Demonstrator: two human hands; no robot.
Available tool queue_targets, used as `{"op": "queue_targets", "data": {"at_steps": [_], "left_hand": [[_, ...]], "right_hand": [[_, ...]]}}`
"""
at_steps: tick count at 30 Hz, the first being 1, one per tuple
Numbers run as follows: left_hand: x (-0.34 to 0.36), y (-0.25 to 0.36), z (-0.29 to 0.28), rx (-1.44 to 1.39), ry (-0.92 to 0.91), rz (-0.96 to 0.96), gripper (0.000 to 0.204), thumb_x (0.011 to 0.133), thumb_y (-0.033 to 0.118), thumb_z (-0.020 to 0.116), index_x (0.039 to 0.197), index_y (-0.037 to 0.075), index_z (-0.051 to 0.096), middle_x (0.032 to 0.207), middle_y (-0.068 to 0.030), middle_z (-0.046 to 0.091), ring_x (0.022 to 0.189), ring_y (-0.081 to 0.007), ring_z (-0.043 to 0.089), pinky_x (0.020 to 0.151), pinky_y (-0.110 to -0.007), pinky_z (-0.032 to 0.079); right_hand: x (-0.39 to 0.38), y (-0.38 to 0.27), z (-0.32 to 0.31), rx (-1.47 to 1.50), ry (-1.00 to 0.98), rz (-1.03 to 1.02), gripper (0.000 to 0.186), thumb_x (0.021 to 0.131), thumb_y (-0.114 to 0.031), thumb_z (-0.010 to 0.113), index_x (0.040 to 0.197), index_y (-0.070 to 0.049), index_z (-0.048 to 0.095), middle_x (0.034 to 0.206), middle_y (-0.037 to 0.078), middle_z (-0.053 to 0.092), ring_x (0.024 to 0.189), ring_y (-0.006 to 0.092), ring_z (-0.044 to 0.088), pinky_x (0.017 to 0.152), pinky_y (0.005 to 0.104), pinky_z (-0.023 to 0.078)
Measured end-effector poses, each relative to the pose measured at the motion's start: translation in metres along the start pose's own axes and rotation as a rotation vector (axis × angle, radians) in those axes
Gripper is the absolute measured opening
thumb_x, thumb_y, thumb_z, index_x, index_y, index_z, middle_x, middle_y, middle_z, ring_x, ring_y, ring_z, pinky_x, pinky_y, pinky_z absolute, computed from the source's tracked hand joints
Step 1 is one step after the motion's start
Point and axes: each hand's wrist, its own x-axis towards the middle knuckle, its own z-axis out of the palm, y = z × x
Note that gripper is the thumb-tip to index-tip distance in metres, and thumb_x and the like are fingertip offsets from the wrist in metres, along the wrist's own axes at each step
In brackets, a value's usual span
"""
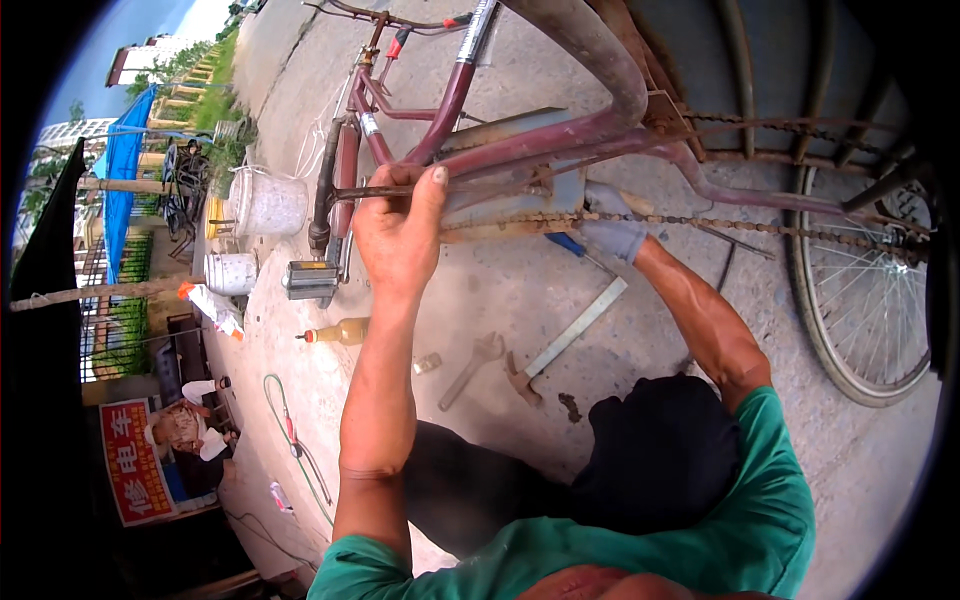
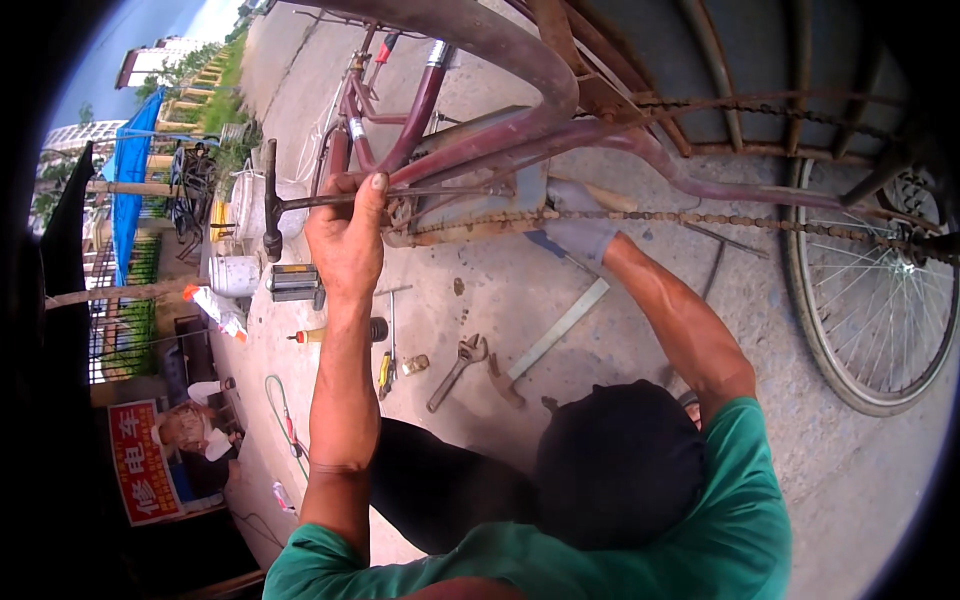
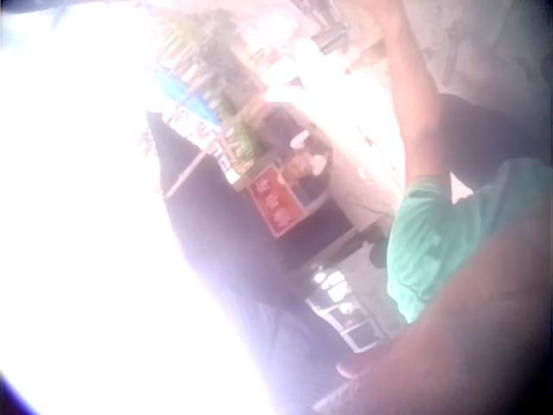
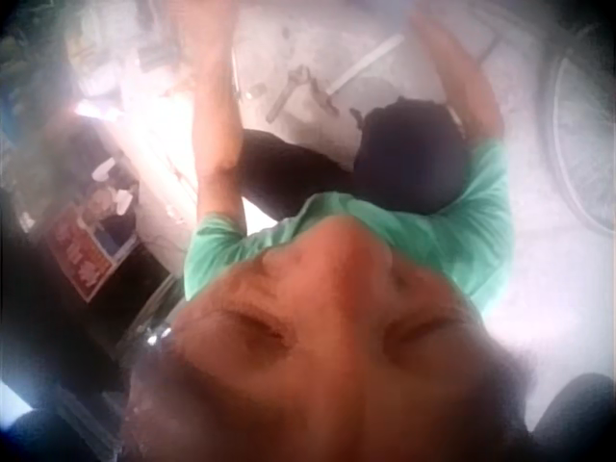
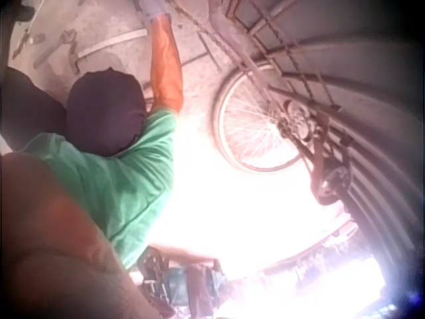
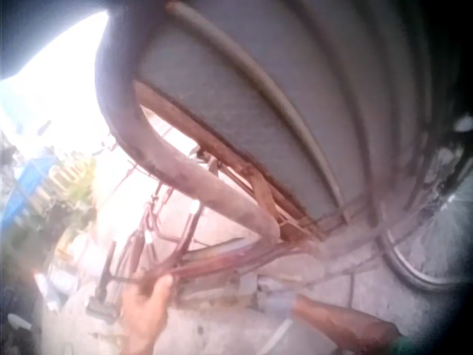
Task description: The person repairs a bicycle chain by using a punch and pliers to remove a pin, cleaning a chain link with a brush and fluid from a bottle, and reassembling the link using a screwdriver and pliers.
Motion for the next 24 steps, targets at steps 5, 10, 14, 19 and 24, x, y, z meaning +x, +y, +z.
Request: {"op": "queue_targets", "data": {"at_steps": [5, 10, 14, 19, 24], "left_hand": [[0.005, -0.012, -0.022, -0.148, -0.369, 0.012, 0.016, 0.098, 0.006, 0.068, 0.111, -0.004, 0.067, 0.104, -0.0052, 0.066, 0.083, -0.0099, 0.059, 0.078, -0.026, 0.051], [-0.005, -0.008, -0.033, -0.136, -0.397, 0.020, 0.021, 0.101, 0.011, 0.065, 0.111, -0.007, 0.070, 0.101, -0.0117, 0.069, 0.086, -0.0205, 0.072, 0.081, -0.033, 0.057], [-0.007, -0.010, -0.010, 0.058, -0.151, 0.100, 0.023, 0.102, 0.016, 0.068, 0.099, -0.007, 0.072, 0.085, -0.0078, 0.069, 0.070, -0.0137, 0.068, 0.067, -0.026, 0.053], [0.004, -0.015, -0.006, 0.242, -0.070, 0.271, 0.029, 0.102, 0.021, 0.069, 0.092, -0.006, 0.069, 0.076, -0.0059, 0.066, 0.065, -0.0104, 0.063, 0.062, -0.026, 0.052], [0.002, -0.003, -0.004, -0.213, -0.264, -0.064, 0.025, 0.105, 0.019, 0.062, 0.101, -0.005, 0.069, 0.102, -0.0129, 0.071, 0.078, -0.0150, 0.069, 0.075, -0.030, 0.057]], "right_hand": [[-0.004, -0.001, 0.000, 0.008, 0.015, -0.043, 0.035, 0.086, 0.002, 0.067, 0.120, 0.002, 0.067, 0.116, 0.015, 0.070, 0.105, 0.0214, 0.067, 0.093, 0.0330, 0.053], [-0.002, -0.017, 0.001, 0.068, -0.027, 0.071, 0.034, 0.086, 0.002, 0.067, 0.120, 0.002, 0.068, 0.115, 0.014, 0.071, 0.105, 0.0197, 0.066, 0.093, 0.0323, 0.053], [-0.004, -0.011, 0.000, 0.051, 0.000, -0.006, 0.033, 0.086, 0.002, 0.067, 0.118, 0.002, 0.068, 0.112, 0.012, 0.072, 0.104, 0.0181, 0.066, 0.091, 0.0322, 0.053], [0.001, -0.004, 0.002, 0.052, -0.036, 0.030, 0.035, 0.085, 0.002, 0.067, 0.120, 0.002, 0.068, 0.114, 0.013, 0.071, 0.104, 0.0192, 0.066, 0.092, 0.0324, 0.053], [-0.002, -0.003, 0.001, 0.019, 0.008, -0.015, 0.037, 0.085, 0.000, 0.068, 0.122, 0.002, 0.068, 0.117, 0.015, 0.069, 0.106, 0.0226, 0.066, 0.093, 0.0337, 0.053]]}}
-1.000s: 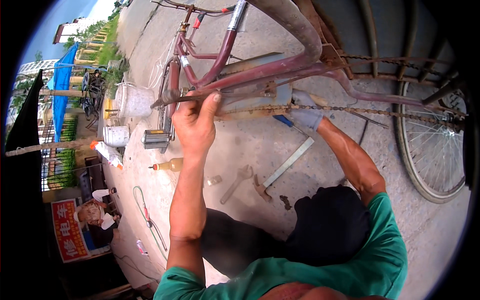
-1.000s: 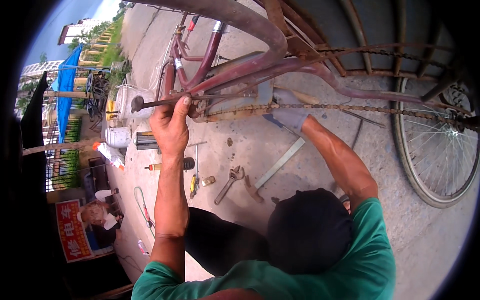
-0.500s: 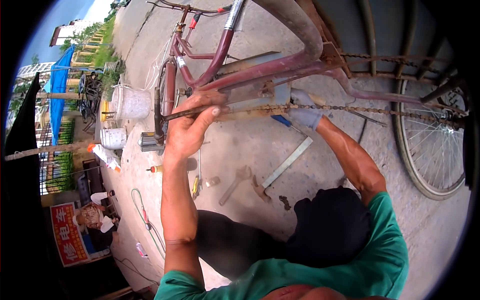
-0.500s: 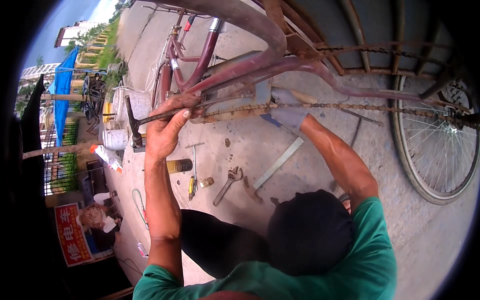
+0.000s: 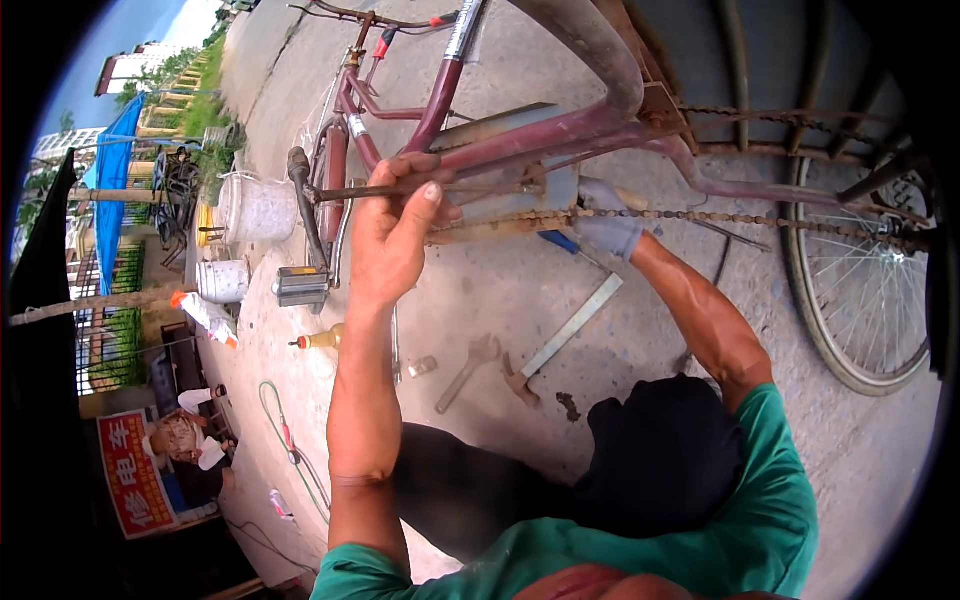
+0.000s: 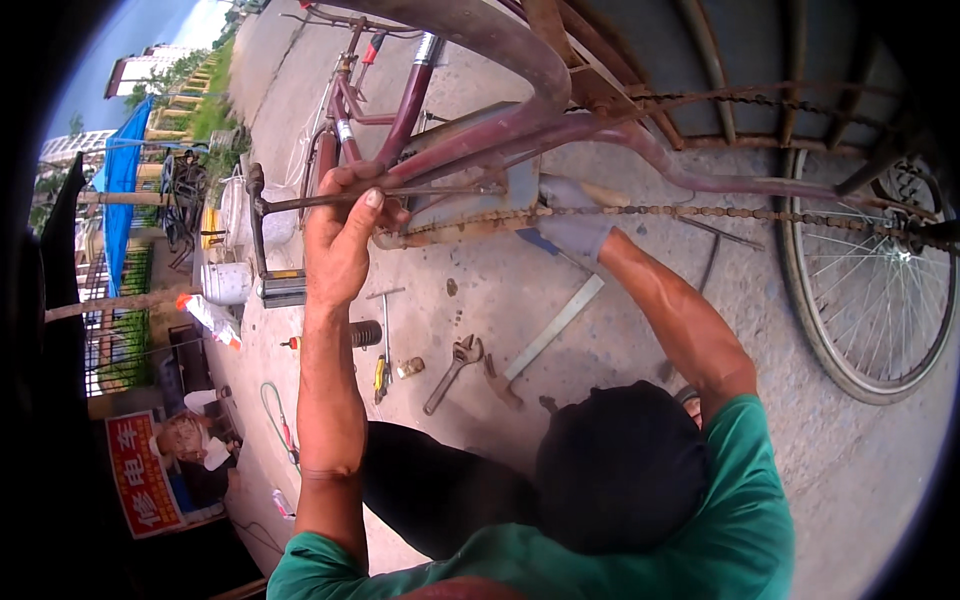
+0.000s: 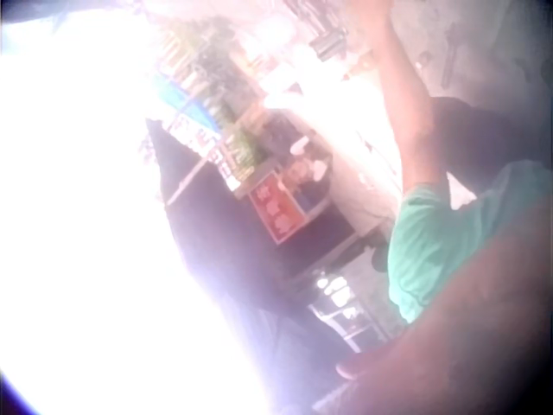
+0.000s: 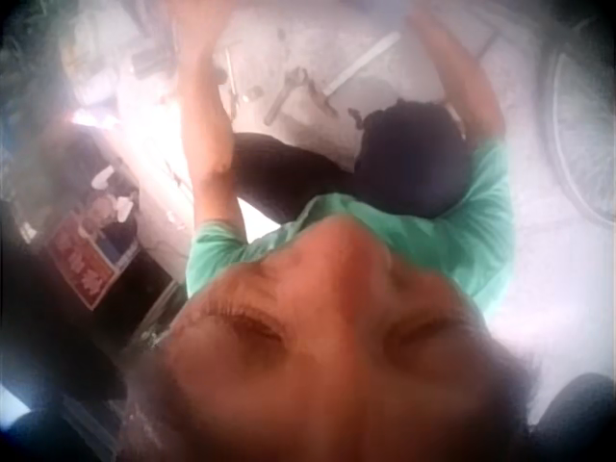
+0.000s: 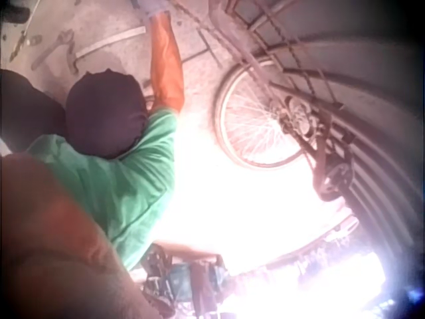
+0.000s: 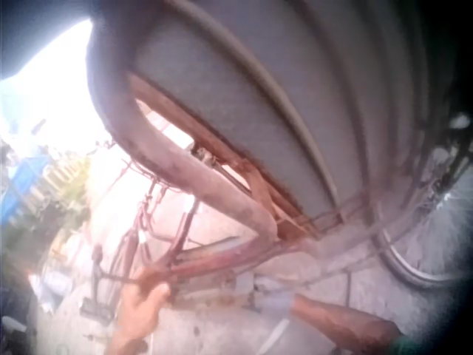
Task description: The person repairs a bicycle chain by using a punch and pliers to remove a pin, cleaning a chain link with a brush and fluid from a bottle, and reassembling the link using a screwdriver and pliers.
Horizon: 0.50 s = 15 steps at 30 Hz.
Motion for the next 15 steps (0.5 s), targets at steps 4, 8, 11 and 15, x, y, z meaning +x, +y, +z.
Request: {"op": "queue_targets", "data": {"at_steps": [4, 8, 11, 15], "left_hand": [[-0.008, -0.006, -0.006, 0.098, -0.058, 0.120, 0.022, 0.104, 0.016, 0.063, 0.104, -0.005, 0.070, 0.103, -0.0126, 0.072, 0.079, -0.0154, 0.069, 0.076, -0.029, 0.056], [-0.007, -0.017, -0.002, 0.269, 0.152, 0.172, 0.019, 0.100, 0.014, 0.071, 0.098, -0.005, 0.070, 0.078, -0.0036, 0.068, 0.072, -0.0110, 0.064, 0.068, -0.026, 0.052], [-0.008, -0.013, -0.001, 0.330, 0.132, 0.166, 0.021, 0.102, 0.015, 0.069, 0.102, -0.005, 0.069, 0.089, -0.0065, 0.070, 0.076, -0.0132, 0.067, 0.071, -0.028, 0.054], [-0.004, -0.010, -0.003, 0.137, -0.041, 0.115, 0.024, 0.103, 0.016, 0.066, 0.111, -0.006, 0.067, 0.101, -0.0094, 0.069, 0.083, -0.0167, 0.070, 0.075, -0.030, 0.056]], "right_hand": [[0.001, -0.009, -0.004, -0.026, -0.052, 0.030, 0.039, 0.085, 0.000, 0.067, 0.125, 0.003, 0.066, 0.118, 0.017, 0.069, 0.107, 0.0240, 0.066, 0.095, 0.0342, 0.052], [0.000, -0.010, 0.002, 0.013, -0.015, -0.013, 0.040, 0.083, 0.004, 0.063, 0.123, 0.003, 0.066, 0.116, 0.016, 0.070, 0.104, 0.0226, 0.066, 0.092, 0.0335, 0.052], [0.001, 0.003, 0.002, 0.033, -0.035, 0.036, 0.038, 0.082, 0.005, 0.060, 0.119, 0.004, 0.066, 0.112, 0.014, 0.071, 0.101, 0.0207, 0.066, 0.090, 0.0322, 0.052], [-0.002, 0.009, 0.000, 0.025, -0.007, 0.032, 0.036, 0.081, 0.005, 0.059, 0.116, 0.003, 0.066, 0.109, 0.013, 0.071, 0.099, 0.0185, 0.065, 0.088, 0.0304, 0.052]]}}
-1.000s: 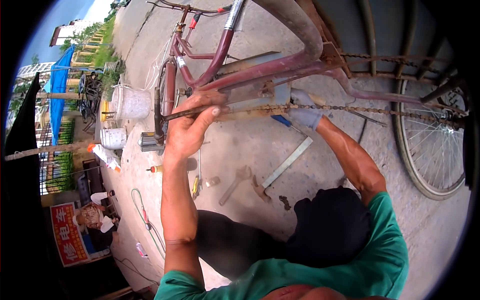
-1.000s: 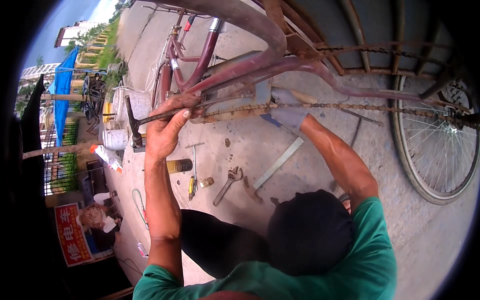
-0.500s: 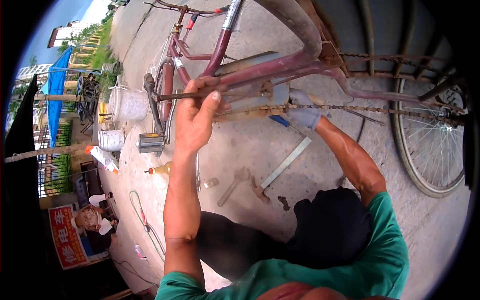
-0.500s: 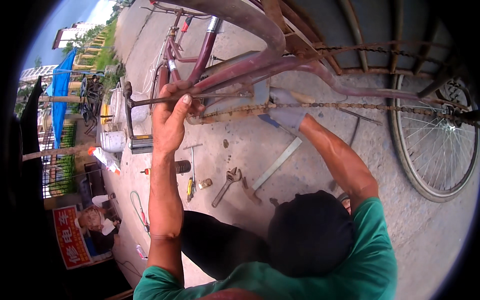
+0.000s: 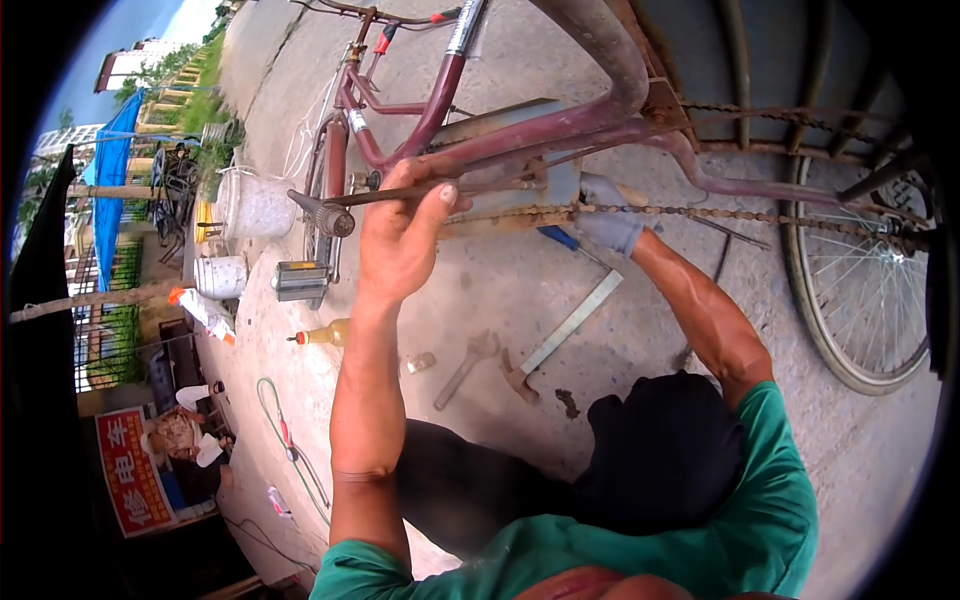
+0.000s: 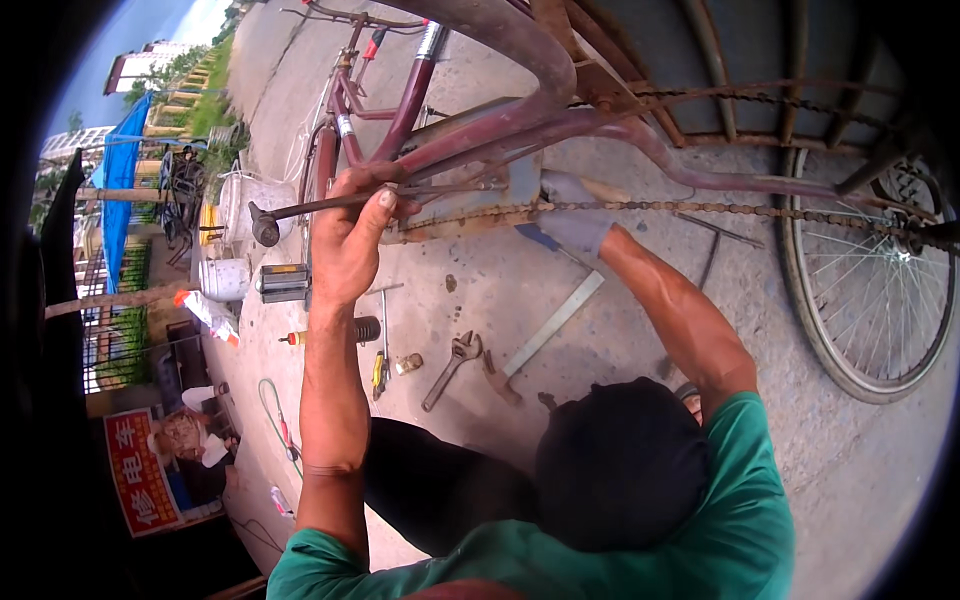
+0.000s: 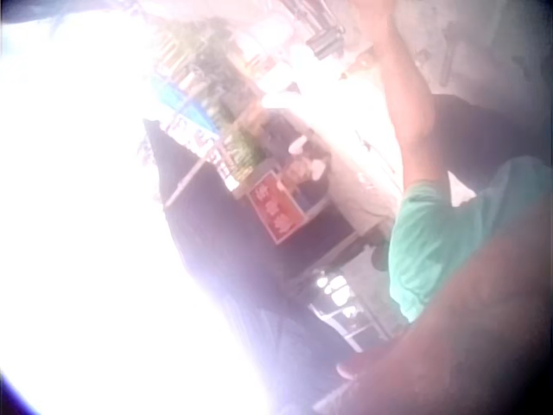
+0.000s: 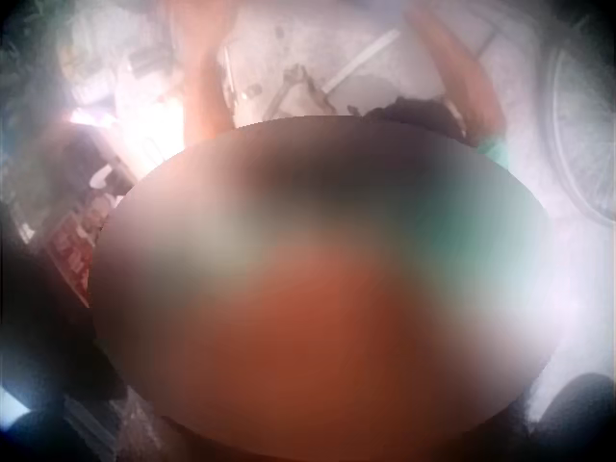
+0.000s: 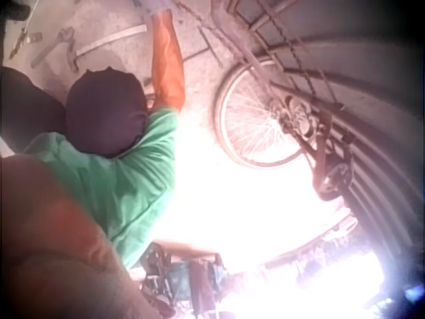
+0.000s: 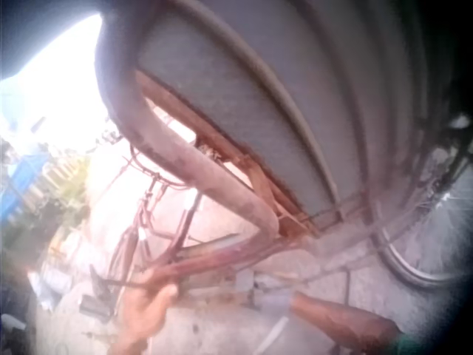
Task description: The person repairs a bicycle chain by using a punch and pliers to remove a pin, cleaning a chain link with a brush and fluid from a bottle, and reassembling the link using a screwdriver and pliers.
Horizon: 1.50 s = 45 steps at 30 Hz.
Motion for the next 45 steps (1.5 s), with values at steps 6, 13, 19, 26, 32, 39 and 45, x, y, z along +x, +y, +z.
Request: {"op": "queue_targets", "data": {"at_steps": [6, 13, 19, 26, 32, 39, 45], "left_hand": [[-0.007, -0.010, -0.002, 0.191, -0.016, 0.067, 0.022, 0.101, 0.013, 0.067, 0.105, -0.009, 0.070, 0.097, -0.0096, 0.072, 0.081, -0.0166, 0.071, 0.072, -0.029, 0.056], [0.001, -0.006, 0.010, 0.212, 0.181, 0.007, 0.021, 0.097, 0.017, 0.074, 0.094, -0.003, 0.072, 0.075, -0.0033, 0.069, 0.073, -0.0103, 0.067, 0.066, -0.026, 0.052], [-0.010, -0.013, 0.015, -0.126, 0.198, -0.061, 0.021, 0.101, 0.015, 0.068, 0.106, -0.005, 0.069, 0.095, -0.0085, 0.070, 0.079, -0.0162, 0.070, 0.072, -0.028, 0.056], [-0.010, -0.008, -0.005, -0.160, -0.167, 0.012, 0.023, 0.104, 0.011, 0.061, 0.116, -0.008, 0.066, 0.113, -0.0130, 0.068, 0.092, -0.0204, 0.073, 0.085, -0.034, 0.060], [-0.006, -0.011, 0.007, -0.032, 0.108, -0.010, 0.017, 0.097, 0.008, 0.067, 0.094, -0.008, 0.071, 0.085, -0.0083, 0.070, 0.075, -0.0161, 0.068, 0.074, -0.034, 0.058], [0.000, -0.018, 0.002, -0.148, 0.118, -0.133, 0.019, 0.095, 0.012, 0.072, 0.102, -0.006, 0.068, 0.095, -0.0090, 0.070, 0.083, -0.0152, 0.066, 0.077, -0.034, 0.058], [-0.009, -0.020, -0.012, -0.210, -0.080, -0.030, 0.020, 0.102, 0.011, 0.063, 0.104, -0.008, 0.068, 0.109, -0.0132, 0.067, 0.092, -0.0198, 0.070, 0.084, -0.033, 0.057]], "right_hand": [[0.000, -0.001, 0.004, -0.042, 0.017, -0.012, 0.034, 0.082, 0.004, 0.062, 0.116, 0.003, 0.066, 0.107, 0.012, 0.071, 0.100, 0.0169, 0.065, 0.088, 0.0296, 0.052], [0.001, -0.011, 0.002, -0.029, 0.002, 0.005, 0.033, 0.083, 0.004, 0.064, 0.116, 0.003, 0.067, 0.107, 0.012, 0.072, 0.101, 0.0174, 0.066, 0.089, 0.0307, 0.053], [-0.001, -0.017, 0.002, -0.043, -0.002, 0.031, 0.032, 0.083, 0.004, 0.065, 0.115, 0.004, 0.067, 0.107, 0.013, 0.073, 0.099, 0.0177, 0.067, 0.089, 0.0309, 0.053], [-0.001, -0.018, 0.006, -0.010, 0.053, -0.016, 0.035, 0.077, 0.006, 0.059, 0.111, 0.005, 0.065, 0.102, 0.015, 0.073, 0.095, 0.0189, 0.066, 0.085, 0.0328, 0.054], [0.002, -0.003, 0.003, -0.039, 0.018, -0.029, 0.038, 0.080, 0.005, 0.066, 0.119, 0.001, 0.066, 0.109, 0.011, 0.072, 0.103, 0.0169, 0.066, 0.091, 0.0302, 0.053], [0.000, -0.020, 0.004, -0.047, 0.016, 0.078, 0.038, 0.081, 0.006, 0.066, 0.119, 0.001, 0.068, 0.111, 0.012, 0.073, 0.104, 0.0177, 0.067, 0.091, 0.0310, 0.053], [-0.003, -0.016, 0.008, -0.061, 0.100, -0.062, 0.038, 0.077, 0.005, 0.060, 0.114, 0.004, 0.066, 0.104, 0.016, 0.072, 0.097, 0.0218, 0.067, 0.087, 0.0342, 0.055]]}}
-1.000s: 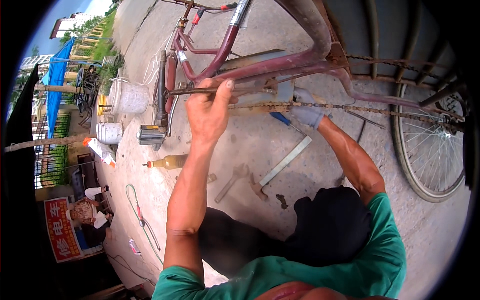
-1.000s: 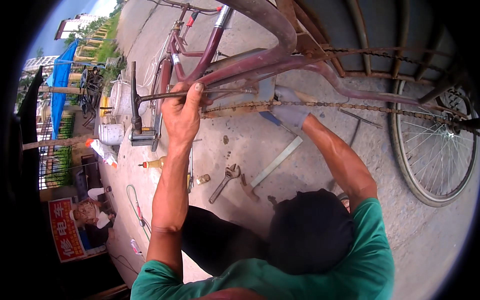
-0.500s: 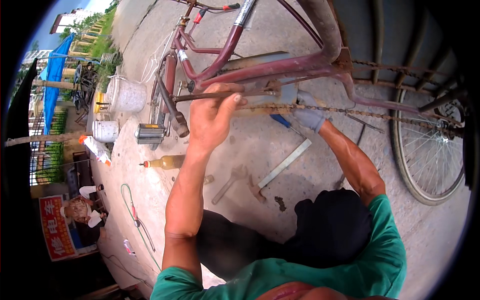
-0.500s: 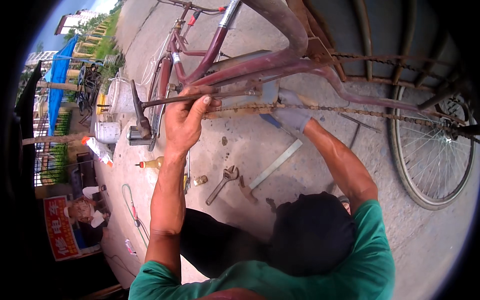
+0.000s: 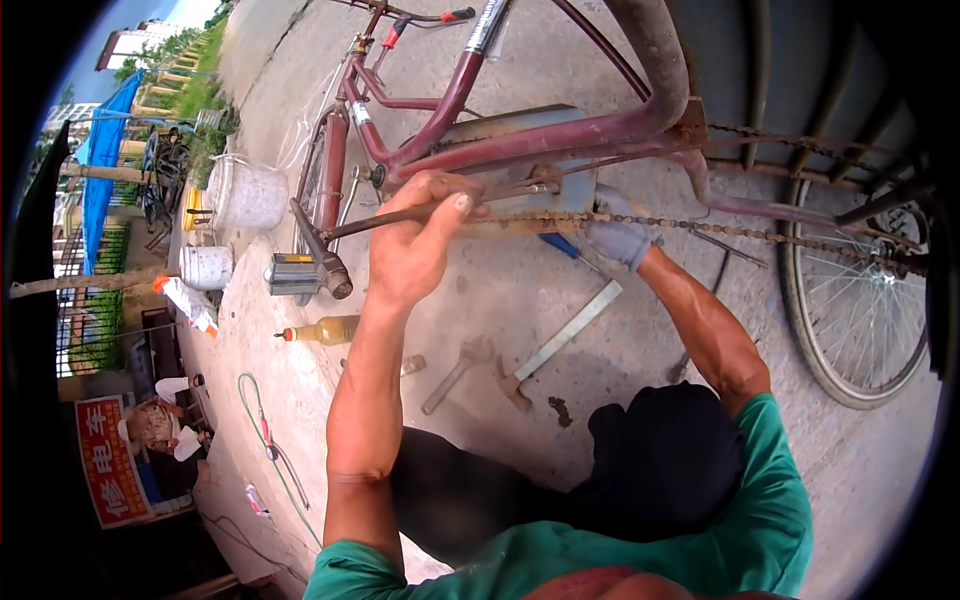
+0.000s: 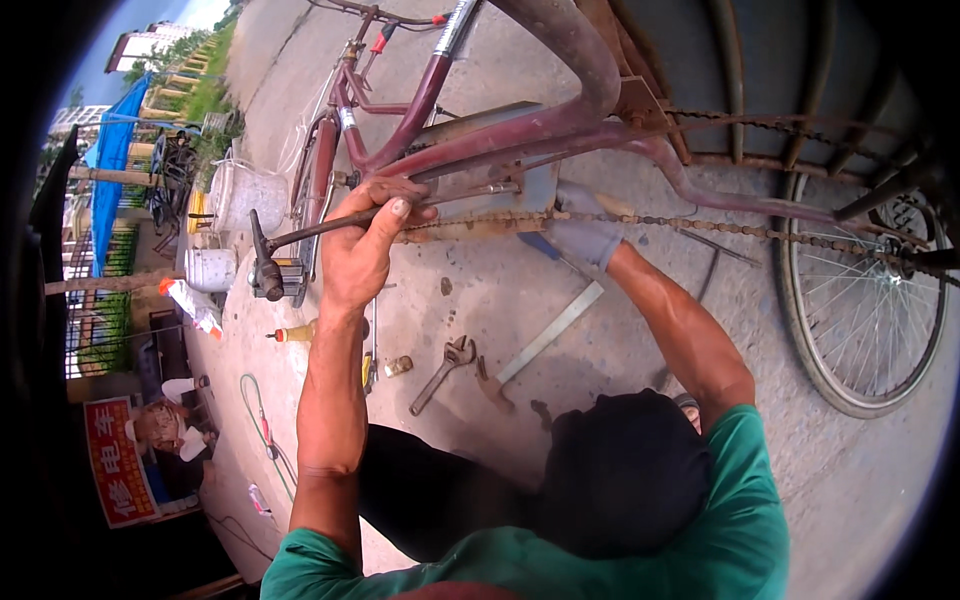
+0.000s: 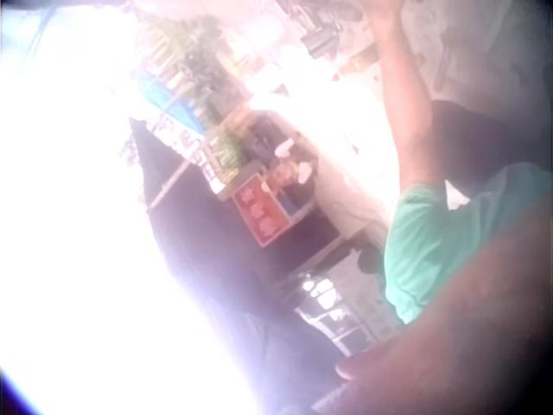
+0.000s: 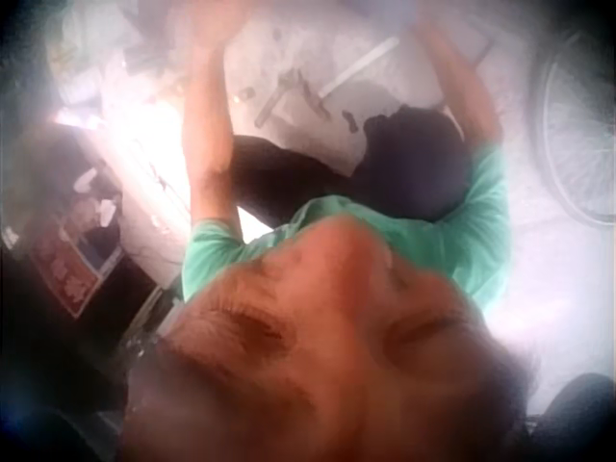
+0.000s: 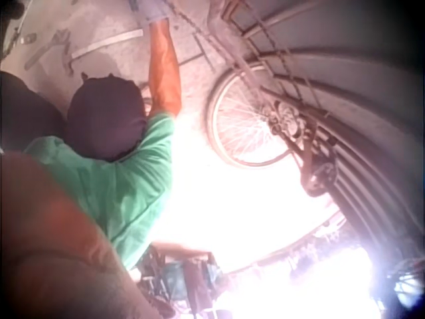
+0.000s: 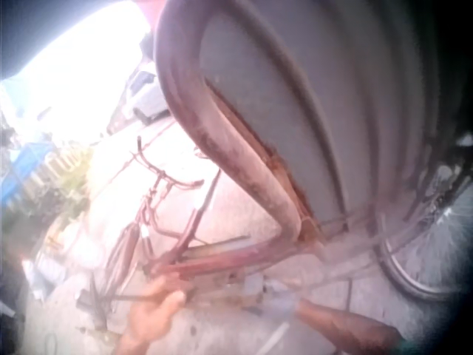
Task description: The person repairs a bicycle chain by using a punch and pliers to remove a pin, cleaning a chain link with a brush and fluid from a bottle, and reassembling the link using a screwdriver and pliers.
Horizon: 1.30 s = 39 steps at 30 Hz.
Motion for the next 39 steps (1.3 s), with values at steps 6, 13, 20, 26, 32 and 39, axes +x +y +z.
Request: {"op": "queue_targets", "data": {"at_steps": [6, 13, 20, 26, 32, 39], "left_hand": [[-0.005, 0.003, -0.007, -0.008, 0.098, 0.023, 0.029, 0.105, 0.021, 0.060, 0.098, -0.006, 0.066, 0.105, -0.0177, 0.070, 0.086, -0.0267, 0.073, 0.080, -0.038, 0.061], [-0.056, -0.017, -0.042, -0.159, 0.036, -0.247, 0.031, 0.103, 0.026, 0.064, 0.091, -0.003, 0.064, 0.099, -0.0203, 0.068, 0.082, -0.0269, 0.073, 0.074, -0.039, 0.063], [-0.136, -0.120, -0.029, -0.562, 0.101, -0.798, 0.021, 0.104, 0.023, 0.062, 0.104, 0.002, 0.062, 0.102, -0.0180, 0.071, 0.083, -0.0289, 0.075, 0.076, -0.040, 0.063], [-0.160, -0.176, 0.010, -0.700, 0.036, -1.057, 0.020, 0.104, 0.024, 0.062, 0.104, 0.004, 0.064, 0.100, -0.0158, 0.074, 0.084, -0.0269, 0.075, 0.075, -0.038, 0.063], [-0.180, -0.241, 0.001, -0.691, -0.020, -1.104, 0.020, 0.104, 0.024, 0.062, 0.103, 0.005, 0.064, 0.098, -0.0150, 0.074, 0.081, -0.0252, 0.074, 0.074, -0.038, 0.062], [-0.183, -0.274, 0.016, -0.856, 0.040, -1.019, 0.023, 0.104, 0.026, 0.061, 0.100, 0.003, 0.064, 0.096, -0.0144, 0.073, 0.081, -0.0242, 0.070, 0.076, -0.038, 0.059]], "right_hand": [[0.000, -0.006, -0.003, 0.033, -0.018, 0.037, 0.040, 0.078, 0.002, 0.063, 0.118, 0.003, 0.065, 0.106, 0.016, 0.072, 0.097, 0.0247, 0.068, 0.088, 0.0354, 0.055], [0.001, -0.018, -0.005, 0.018, -0.096, 0.219, 0.048, 0.084, -0.003, 0.070, 0.130, 0.001, 0.059, 0.123, 0.016, 0.066, 0.108, 0.0227, 0.065, 0.092, 0.0337, 0.054], [-0.007, 0.008, 0.007, 0.081, -0.041, 0.172, 0.041, 0.086, 0.000, 0.068, 0.126, 0.003, 0.060, 0.106, 0.013, 0.071, 0.096, 0.0204, 0.068, 0.085, 0.0333, 0.055], [-0.024, 0.101, -0.011, -0.359, -0.157, 0.127, 0.024, 0.101, -0.020, 0.058, 0.116, -0.005, 0.069, 0.102, 0.013, 0.073, 0.088, 0.0309, 0.069, 0.076, 0.0368, 0.055], [-0.025, 0.054, 0.011, -0.186, -0.244, 0.289, 0.024, 0.105, -0.020, 0.054, 0.113, -0.005, 0.071, 0.095, 0.007, 0.073, 0.073, 0.0153, 0.063, 0.066, 0.0284, 0.051], [-0.059, 0.050, 0.035, 0.411, -0.200, 0.652, 0.028, 0.105, -0.012, 0.052, 0.124, -0.001, 0.069, 0.097, 0.001, 0.071, 0.067, 0.0035, 0.056, 0.060, 0.0206, 0.045]]}}
